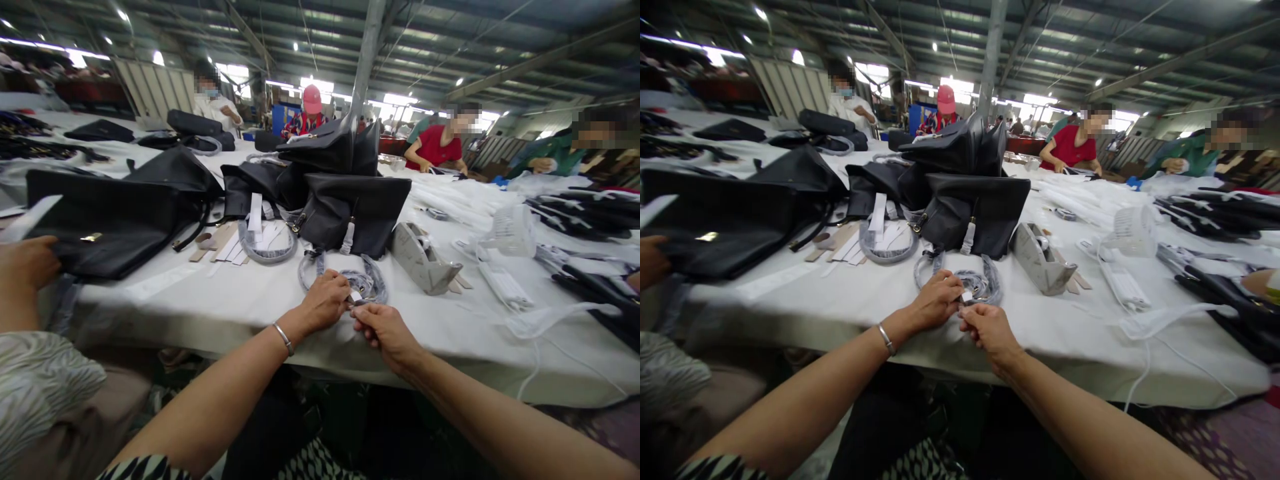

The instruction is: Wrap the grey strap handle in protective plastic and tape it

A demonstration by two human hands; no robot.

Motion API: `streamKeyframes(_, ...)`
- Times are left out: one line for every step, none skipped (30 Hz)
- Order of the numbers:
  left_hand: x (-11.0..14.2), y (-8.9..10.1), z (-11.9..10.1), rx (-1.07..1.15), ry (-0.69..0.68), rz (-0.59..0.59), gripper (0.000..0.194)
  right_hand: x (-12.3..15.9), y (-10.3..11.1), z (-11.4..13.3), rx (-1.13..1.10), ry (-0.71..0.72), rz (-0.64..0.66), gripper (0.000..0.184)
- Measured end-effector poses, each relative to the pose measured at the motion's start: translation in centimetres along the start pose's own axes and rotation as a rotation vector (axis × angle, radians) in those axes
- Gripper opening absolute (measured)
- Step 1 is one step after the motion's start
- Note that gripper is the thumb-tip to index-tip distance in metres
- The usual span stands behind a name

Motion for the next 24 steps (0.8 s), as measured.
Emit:
streamKeyframes(0.0, 0.0, 0.1, 0.006, -0.003, -0.007, 0.013, 0.4, 0.3, 0.2, -0.035, 0.066, 0.017, 0.031)
streamKeyframes(0.0, 0.0, 0.1, 0.010, -0.006, -0.013, 0.014, 0.7, 1.0, 0.4, -0.086, 0.127, -0.004, 0.034)
streamKeyframes(-0.1, 0.0, 0.2, 0.016, -0.007, -0.018, 0.014, 0.8, 1.9, 0.6, -0.149, 0.172, -0.062, 0.036)
streamKeyframes(-0.1, 0.0, 0.3, 0.023, -0.006, -0.019, 0.013, 0.7, 2.9, 0.8, -0.216, 0.201, -0.145, 0.037)
streamKeyframes(-0.2, 0.0, 0.3, 0.033, 0.000, -0.020, 0.013, 0.4, 3.8, 0.8, -0.269, 0.215, -0.232, 0.038)
streamKeyframes(-0.2, 0.0, 0.4, 0.045, 0.011, -0.021, 0.013, 0.0, 4.6, 0.8, -0.294, 0.222, -0.304, 0.040)
streamKeyframes(-0.2, 0.0, 0.5, 0.057, 0.025, -0.024, 0.014, -0.5, 4.9, 0.9, -0.280, 0.228, -0.347, 0.042)
streamKeyframes(-0.2, 0.0, 0.5, 0.068, 0.041, -0.028, 0.014, -1.1, 5.0, 1.1, -0.231, 0.235, -0.357, 0.044)
streamKeyframes(-0.1, 0.1, 0.6, 0.075, 0.054, -0.033, 0.014, -1.7, 4.8, 1.3, -0.158, 0.245, -0.344, 0.044)
streamKeyframes(-0.1, 0.1, 0.6, 0.078, 0.064, -0.038, 0.014, -2.2, 4.5, 1.5, -0.077, 0.264, -0.322, 0.043)
streamKeyframes(-0.1, 0.1, 0.6, 0.077, 0.067, -0.039, 0.014, -2.6, 4.2, 1.8, 0.005, 0.294, -0.303, 0.040)
streamKeyframes(0.0, 0.2, 0.6, 0.074, 0.068, -0.037, 0.014, -2.8, 3.9, 2.2, 0.093, 0.339, -0.284, 0.037)
streamKeyframes(0.0, 0.2, 0.6, 0.070, 0.067, -0.033, 0.015, -3.0, 3.7, 2.6, 0.186, 0.399, -0.267, 0.034)
streamKeyframes(0.0, 0.2, 0.5, 0.065, 0.065, -0.028, 0.016, -3.0, 3.5, 3.0, 0.284, 0.473, -0.253, 0.034)
streamKeyframes(0.0, 0.2, 0.5, 0.061, 0.062, -0.021, 0.017, -3.0, 3.3, 3.4, 0.384, 0.551, -0.235, 0.037)
streamKeyframes(0.0, 0.2, 0.5, 0.056, 0.056, -0.012, 0.018, -3.1, 3.1, 3.7, 0.481, 0.625, -0.206, 0.041)
streamKeyframes(-0.1, 0.2, 0.4, 0.051, 0.048, -0.001, 0.019, -3.2, 2.9, 3.9, 0.565, 0.691, -0.166, 0.044)
streamKeyframes(-0.1, 0.3, 0.3, 0.046, 0.043, 0.011, 0.020, -3.4, 2.7, 4.0, 0.623, 0.742, -0.123, 0.046)
streamKeyframes(-0.1, 0.3, 0.3, 0.040, 0.044, 0.025, 0.022, -3.7, 2.5, 4.0, 0.653, 0.781, -0.082, 0.046)
streamKeyframes(-0.1, 0.3, 0.2, 0.033, 0.057, 0.036, 0.024, -4.0, 2.4, 4.1, 0.660, 0.807, -0.041, 0.045)
streamKeyframes(0.0, 0.3, 0.2, 0.023, 0.082, 0.044, 0.027, -4.3, 2.3, 4.1, 0.650, 0.821, -0.005, 0.043)
streamKeyframes(0.1, 0.4, 0.2, 0.012, 0.114, 0.046, 0.029, -4.6, 2.2, 4.2, 0.629, 0.827, 0.020, 0.039)
streamKeyframes(0.2, 0.4, 0.2, -0.001, 0.148, 0.044, 0.031, -4.8, 2.2, 4.3, 0.606, 0.825, 0.036, 0.034)
streamKeyframes(0.3, 0.5, 0.2, -0.014, 0.178, 0.041, 0.031, -5.0, 2.1, 4.5, 0.586, 0.819, 0.046, 0.028)
Point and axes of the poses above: each hand's wrist, its own x-axis away from the middle knuckle, its own y-axis out of the back of the hand, z = x × y, the point moved 6 cm from there along -x, towards the middle knuckle, and after that the axes turned 15 degrees about x, right-handed, at the moved point
